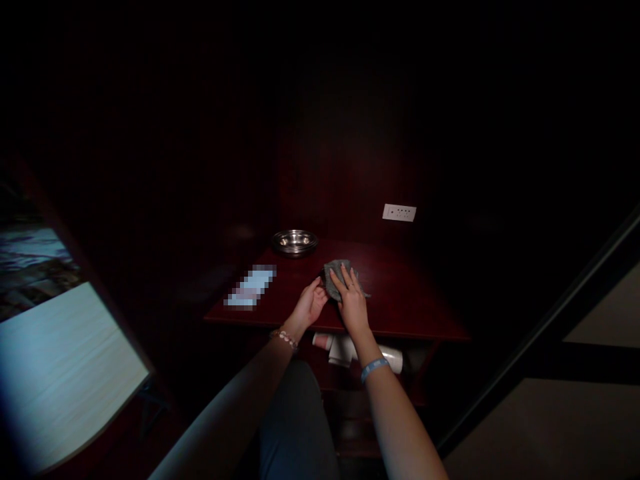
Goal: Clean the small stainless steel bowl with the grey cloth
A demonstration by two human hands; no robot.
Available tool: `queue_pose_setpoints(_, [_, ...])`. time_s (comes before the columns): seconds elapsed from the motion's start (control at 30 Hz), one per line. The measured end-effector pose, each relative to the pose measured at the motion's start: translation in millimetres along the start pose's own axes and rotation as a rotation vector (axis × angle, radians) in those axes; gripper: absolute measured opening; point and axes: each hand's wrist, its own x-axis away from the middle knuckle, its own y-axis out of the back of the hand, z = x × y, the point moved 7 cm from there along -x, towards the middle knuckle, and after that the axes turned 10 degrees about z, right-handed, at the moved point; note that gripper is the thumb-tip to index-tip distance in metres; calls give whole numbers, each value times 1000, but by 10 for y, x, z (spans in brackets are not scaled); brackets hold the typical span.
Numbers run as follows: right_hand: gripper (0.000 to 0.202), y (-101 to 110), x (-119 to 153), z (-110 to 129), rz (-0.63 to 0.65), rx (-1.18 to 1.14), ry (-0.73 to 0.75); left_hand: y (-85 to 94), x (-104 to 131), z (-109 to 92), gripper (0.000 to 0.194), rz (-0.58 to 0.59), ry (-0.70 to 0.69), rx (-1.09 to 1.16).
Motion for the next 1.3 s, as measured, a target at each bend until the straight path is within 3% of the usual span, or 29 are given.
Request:
queue_pose_setpoints(0.17, [91, -22, 7, -6, 5, -4, 5, 14, -12, -5, 10, -9, -44, -39])
queue_pose_setpoints(0.37, [90, -15, 7, -17, -10, -5, -21, -54, -7, 6, 19, 83, -61, -77])
queue_pose_setpoints(0.63, [87, 19, 7, 27, -23, 52, -4, 22, -25, 13, 10, 38, -44, -28])
queue_pose_setpoints(0.93, [87, 48, 22, 64, -31, 83, 14, 8, -4, -29, 13, 24, -50, -2])
queue_pose_setpoints(1.3, [89, 71, 31, 48, -60, 50, 9, -153, 55, 15, 17, 115, 3, -44])
